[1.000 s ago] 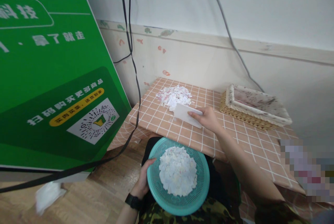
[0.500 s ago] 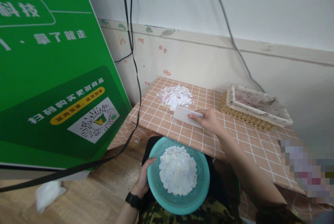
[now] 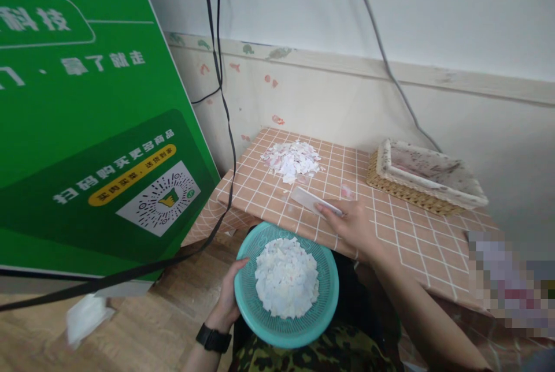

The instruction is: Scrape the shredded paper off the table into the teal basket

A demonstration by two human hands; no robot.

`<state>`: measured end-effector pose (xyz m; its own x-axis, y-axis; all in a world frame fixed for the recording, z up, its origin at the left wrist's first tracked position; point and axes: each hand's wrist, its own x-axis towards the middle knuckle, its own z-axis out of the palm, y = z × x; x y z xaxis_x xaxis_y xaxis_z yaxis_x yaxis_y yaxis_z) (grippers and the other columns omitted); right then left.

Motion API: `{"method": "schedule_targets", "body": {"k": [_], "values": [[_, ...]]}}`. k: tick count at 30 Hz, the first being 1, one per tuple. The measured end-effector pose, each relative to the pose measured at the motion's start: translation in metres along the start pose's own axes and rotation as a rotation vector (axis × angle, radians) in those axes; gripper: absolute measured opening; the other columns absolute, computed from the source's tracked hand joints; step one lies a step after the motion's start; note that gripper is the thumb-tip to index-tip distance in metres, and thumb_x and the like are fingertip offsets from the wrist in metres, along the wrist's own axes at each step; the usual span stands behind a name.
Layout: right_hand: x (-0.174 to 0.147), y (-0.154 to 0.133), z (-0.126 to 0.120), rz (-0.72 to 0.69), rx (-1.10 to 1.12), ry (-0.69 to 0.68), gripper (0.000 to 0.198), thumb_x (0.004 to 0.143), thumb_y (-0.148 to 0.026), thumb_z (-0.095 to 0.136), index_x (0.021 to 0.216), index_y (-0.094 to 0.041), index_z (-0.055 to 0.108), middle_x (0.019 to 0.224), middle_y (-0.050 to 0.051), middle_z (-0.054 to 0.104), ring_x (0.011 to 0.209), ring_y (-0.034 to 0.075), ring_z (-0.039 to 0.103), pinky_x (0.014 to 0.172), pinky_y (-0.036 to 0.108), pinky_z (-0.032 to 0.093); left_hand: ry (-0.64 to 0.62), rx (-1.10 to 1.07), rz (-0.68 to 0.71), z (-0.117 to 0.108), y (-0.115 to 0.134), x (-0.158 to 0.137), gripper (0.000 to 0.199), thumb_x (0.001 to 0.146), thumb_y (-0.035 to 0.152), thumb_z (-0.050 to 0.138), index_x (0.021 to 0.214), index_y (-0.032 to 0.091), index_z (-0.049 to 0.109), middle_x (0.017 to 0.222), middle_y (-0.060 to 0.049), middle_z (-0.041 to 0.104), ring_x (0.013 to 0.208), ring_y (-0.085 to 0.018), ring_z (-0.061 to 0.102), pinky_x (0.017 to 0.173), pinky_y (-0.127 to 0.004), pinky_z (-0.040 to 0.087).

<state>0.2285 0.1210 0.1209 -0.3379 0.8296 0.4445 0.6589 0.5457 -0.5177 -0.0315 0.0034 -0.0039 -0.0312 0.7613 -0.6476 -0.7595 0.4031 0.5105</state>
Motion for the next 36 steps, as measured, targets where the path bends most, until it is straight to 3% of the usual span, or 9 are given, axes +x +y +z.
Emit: {"method": "schedule_targets", "body": {"k": [4, 6, 9, 11, 13, 17, 22, 28, 36], "values": [[-0.014, -0.039, 0.022, -0.314, -0.121, -0.035, 0.03, 0.087, -0.019, 0.046, 0.113, -0.013, 0.059, 0.102, 0.009, 0.068, 0.083, 0.018, 0.065, 0.073, 0.03, 0.051, 0.004, 0.011, -0.022, 0.002, -0.005, 0.003, 0.011, 0.068, 0.023, 0.066, 0.07, 0.012, 0.069, 0.062, -0.005, 0.071, 0.056, -0.018, 0.063, 0.062, -0.03, 0.05], [-0.013, -0.061, 0.041, -0.419, -0.248, -0.079, 0.032, 0.087, -0.018, 0.045, 0.115, -0.008, 0.056, 0.107, 0.014, 0.066, 0.087, 0.02, 0.064, 0.072, 0.032, 0.052, -0.021, 0.002, -0.019, 0.004, -0.011, 0.006, 0.011, 0.068, 0.023, 0.067, 0.07, 0.012, 0.069, 0.064, -0.005, 0.072, 0.056, -0.018, 0.063, 0.064, -0.029, 0.049], [0.002, -0.086, 0.072, -0.46, -0.426, -0.18, 0.034, 0.088, -0.013, 0.037, 0.117, -0.004, 0.052, 0.109, 0.019, 0.063, 0.086, 0.022, 0.063, 0.065, 0.033, 0.052, -0.079, -0.002, -0.027, 0.004, -0.021, 0.011, 0.015, 0.069, 0.026, 0.065, 0.071, 0.012, 0.07, 0.067, -0.005, 0.073, 0.06, -0.018, 0.064, 0.068, -0.03, 0.049], [0.018, -0.094, 0.088, -0.416, -0.506, -0.191, 0.035, 0.09, -0.013, 0.034, 0.119, -0.004, 0.049, 0.114, 0.021, 0.06, 0.088, 0.022, 0.062, 0.061, 0.032, 0.052, -0.1, 0.012, -0.045, 0.002, -0.027, 0.015, 0.017, 0.071, 0.027, 0.064, 0.073, 0.011, 0.07, 0.069, -0.005, 0.074, 0.062, -0.018, 0.065, 0.069, -0.03, 0.048], [0.034, -0.096, 0.096, -0.268, -0.567, -0.182, 0.035, 0.09, -0.013, 0.033, 0.12, -0.005, 0.048, 0.113, 0.022, 0.06, 0.086, 0.022, 0.062, 0.059, 0.032, 0.051, -0.114, 0.038, -0.052, 0.0, -0.03, 0.017, 0.019, 0.072, 0.028, 0.063, 0.075, 0.011, 0.071, 0.069, -0.006, 0.074, 0.062, -0.019, 0.065, 0.068, -0.031, 0.048], [0.05, -0.093, 0.093, -0.018, -0.61, -0.184, 0.029, 0.088, -0.012, 0.036, 0.11, -0.01, 0.054, 0.098, 0.016, 0.064, 0.076, 0.022, 0.064, 0.056, 0.031, 0.048, -0.139, 0.066, -0.046, -0.002, -0.031, 0.019, 0.024, 0.073, 0.032, 0.062, 0.079, 0.011, 0.071, 0.073, -0.007, 0.074, 0.065, -0.022, 0.066, 0.072, -0.034, 0.048], [0.045, -0.084, 0.076, 0.041, -0.53, -0.113, 0.028, 0.088, -0.017, 0.038, 0.109, -0.015, 0.055, 0.095, 0.012, 0.067, 0.075, 0.021, 0.064, 0.057, 0.028, 0.043, -0.135, 0.076, -0.045, 0.0, -0.03, 0.018, 0.024, 0.072, 0.033, 0.063, 0.078, 0.011, 0.07, 0.072, -0.007, 0.074, 0.064, -0.022, 0.065, 0.072, -0.034, 0.049], [0.048, -0.062, 0.06, 0.19, -0.416, 0.034, 0.03, 0.091, -0.03, 0.037, 0.093, -0.021, 0.065, 0.069, 0.006, 0.068, 0.063, 0.02, 0.063, 0.056, 0.026, 0.035, -0.121, 0.073, -0.057, -0.001, -0.031, 0.018, 0.023, 0.073, 0.032, 0.063, 0.078, 0.011, 0.07, 0.073, -0.007, 0.074, 0.065, -0.021, 0.066, 0.073, -0.033, 0.049], [0.026, -0.047, 0.051, 0.183, -0.204, 0.131, 0.035, 0.09, -0.033, 0.039, 0.08, -0.018, 0.07, 0.064, 0.005, 0.068, 0.058, 0.016, 0.061, 0.054, 0.024, 0.033, -0.098, 0.069, -0.041, 0.0, -0.029, 0.016, 0.021, 0.072, 0.031, 0.064, 0.076, 0.011, 0.07, 0.07, -0.007, 0.073, 0.062, -0.019, 0.064, 0.07, -0.031, 0.049]]}}
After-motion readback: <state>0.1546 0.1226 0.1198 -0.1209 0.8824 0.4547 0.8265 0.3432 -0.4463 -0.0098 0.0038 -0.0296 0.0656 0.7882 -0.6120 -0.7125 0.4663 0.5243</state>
